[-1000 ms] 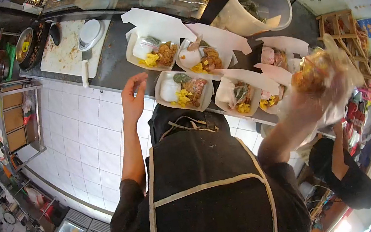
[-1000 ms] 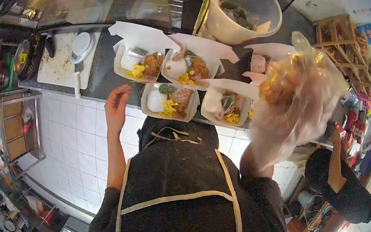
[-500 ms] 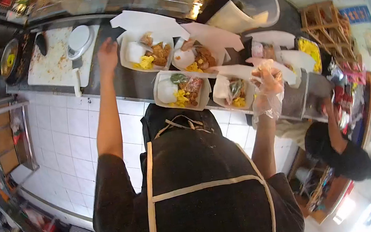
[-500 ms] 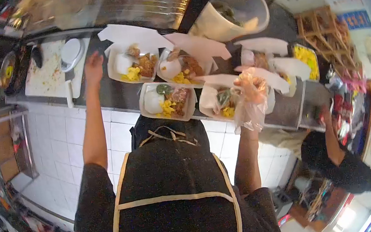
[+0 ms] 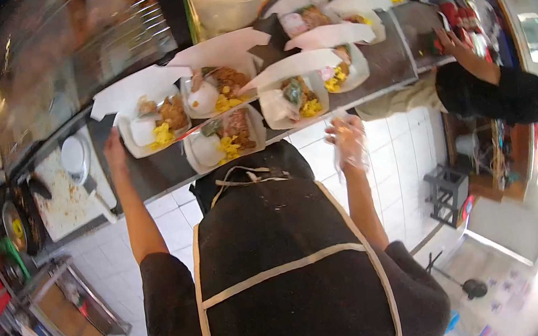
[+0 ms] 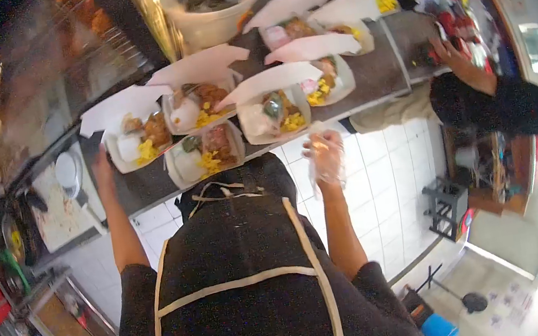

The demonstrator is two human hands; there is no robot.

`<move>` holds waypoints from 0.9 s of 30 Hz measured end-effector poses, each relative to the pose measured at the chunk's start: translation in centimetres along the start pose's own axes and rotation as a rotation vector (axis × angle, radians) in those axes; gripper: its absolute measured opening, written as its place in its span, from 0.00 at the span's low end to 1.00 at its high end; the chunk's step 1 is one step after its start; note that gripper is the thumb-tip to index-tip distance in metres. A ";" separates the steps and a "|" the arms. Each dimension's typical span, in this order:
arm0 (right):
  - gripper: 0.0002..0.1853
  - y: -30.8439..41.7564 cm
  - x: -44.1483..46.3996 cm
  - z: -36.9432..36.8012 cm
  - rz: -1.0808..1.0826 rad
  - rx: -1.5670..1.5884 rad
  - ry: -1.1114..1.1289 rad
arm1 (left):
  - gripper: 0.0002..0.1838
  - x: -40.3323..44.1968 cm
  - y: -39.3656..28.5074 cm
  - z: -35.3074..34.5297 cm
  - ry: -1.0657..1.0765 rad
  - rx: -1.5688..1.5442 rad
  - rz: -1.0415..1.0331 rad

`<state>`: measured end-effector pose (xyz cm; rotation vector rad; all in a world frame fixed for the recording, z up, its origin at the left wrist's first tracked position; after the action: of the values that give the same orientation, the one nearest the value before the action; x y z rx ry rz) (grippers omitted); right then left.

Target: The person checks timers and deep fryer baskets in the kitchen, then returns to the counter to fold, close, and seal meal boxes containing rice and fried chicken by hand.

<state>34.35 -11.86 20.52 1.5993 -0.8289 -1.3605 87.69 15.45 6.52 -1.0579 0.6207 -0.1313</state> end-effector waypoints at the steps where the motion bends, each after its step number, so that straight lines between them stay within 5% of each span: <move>1: 0.11 -0.1 0.3 -0.3 0.034 0.021 0.053 | 0.27 0.9 -1.0 -0.4 0.040 0.006 -0.037; 8: 0.11 -1.6 3.7 -0.3 0.076 -0.030 0.044 | 0.19 3.9 -1.4 1.0 0.319 0.033 0.189; 12: 0.10 -7.2 6.3 3.6 0.278 -0.399 -0.045 | 0.18 2.8 -1.3 1.5 0.348 0.068 0.101; 16: 0.19 -4.0 4.2 1.7 0.068 -0.744 -0.176 | 0.18 2.8 0.2 0.4 0.140 0.363 -0.198; 18: 0.19 -2.5 3.7 0.7 0.127 -0.729 -0.148 | 0.17 2.4 1.2 -0.1 0.080 0.234 -0.258; 20: 0.19 -2.8 4.2 1.2 0.173 -0.777 -0.107 | 0.15 -2.9 -3.5 -1.3 0.089 0.457 -0.244; 24: 0.18 -4.3 7.1 1.4 0.210 -0.951 0.017 | 0.14 0.3 0.3 0.0 -0.039 0.600 -0.381; 25: 0.18 -4.0 7.2 1.2 0.239 -0.969 0.060 | 0.15 -0.2 -0.2 0.6 0.003 0.498 -0.276; 26: 0.18 -3.5 7.0 0.8 0.215 -0.795 0.040 | 0.16 -0.9 -0.9 0.6 0.065 0.390 -0.183; 27: 0.18 -3.1 6.9 0.4 0.198 -0.619 0.014 | 0.17 -1.4 -1.7 1.0 -0.101 0.384 -0.274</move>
<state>35.13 -16.80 14.81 1.0154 -0.4721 -1.2946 87.39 15.94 8.84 -0.7660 0.3383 -0.4171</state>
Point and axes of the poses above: each hand's wrist, its own x-axis towards the middle knuckle, its own z-axis out of the back of the hand, y = z × x, the point moved 3 cm from there along x, towards the middle knuckle, and after that the axes turned 8 degrees about y, right-handed, at the moved point
